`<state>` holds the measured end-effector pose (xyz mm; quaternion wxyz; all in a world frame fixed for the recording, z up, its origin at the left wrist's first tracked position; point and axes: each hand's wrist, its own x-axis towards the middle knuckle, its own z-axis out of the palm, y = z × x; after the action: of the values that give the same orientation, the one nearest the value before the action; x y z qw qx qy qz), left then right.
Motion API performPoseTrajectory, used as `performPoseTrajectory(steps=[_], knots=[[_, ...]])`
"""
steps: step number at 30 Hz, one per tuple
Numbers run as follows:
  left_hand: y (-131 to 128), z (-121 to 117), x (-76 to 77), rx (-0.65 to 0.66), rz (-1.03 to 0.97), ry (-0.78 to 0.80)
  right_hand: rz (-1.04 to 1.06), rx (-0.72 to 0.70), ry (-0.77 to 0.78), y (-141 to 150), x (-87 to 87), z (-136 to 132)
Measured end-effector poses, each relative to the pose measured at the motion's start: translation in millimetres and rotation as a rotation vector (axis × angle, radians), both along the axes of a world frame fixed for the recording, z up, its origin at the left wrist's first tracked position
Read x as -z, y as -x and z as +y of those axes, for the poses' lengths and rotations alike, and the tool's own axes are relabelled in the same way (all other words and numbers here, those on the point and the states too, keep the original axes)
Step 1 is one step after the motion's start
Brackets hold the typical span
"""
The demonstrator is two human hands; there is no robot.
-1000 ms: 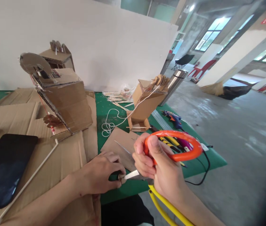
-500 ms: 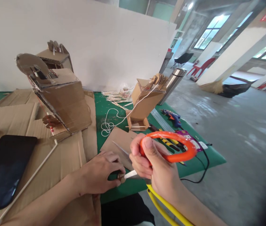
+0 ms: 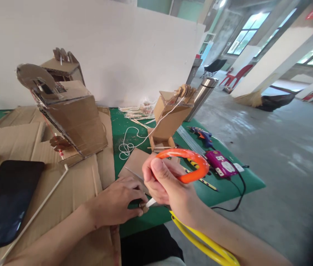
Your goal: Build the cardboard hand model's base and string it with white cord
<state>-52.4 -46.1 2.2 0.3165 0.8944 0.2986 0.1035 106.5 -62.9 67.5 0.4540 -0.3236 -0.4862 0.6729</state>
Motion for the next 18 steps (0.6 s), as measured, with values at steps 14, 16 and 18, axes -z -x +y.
performPoseTrajectory(steps=[14, 16, 18], knots=[[0.3, -0.9, 2.6, -0.010, -0.003, -0.011, -0.013, -0.015, 0.019, 3.6, 2.1, 2.8], [0.9, -1.3, 2.8, -0.013, -0.018, -0.014, -0.035, -0.004, 0.005, 4.5, 2.8, 0.6], [1.5, -1.3, 3.0, -0.004, -0.026, -0.015, -0.057, 0.011, -0.005, 5.0, 3.7, -1.7]])
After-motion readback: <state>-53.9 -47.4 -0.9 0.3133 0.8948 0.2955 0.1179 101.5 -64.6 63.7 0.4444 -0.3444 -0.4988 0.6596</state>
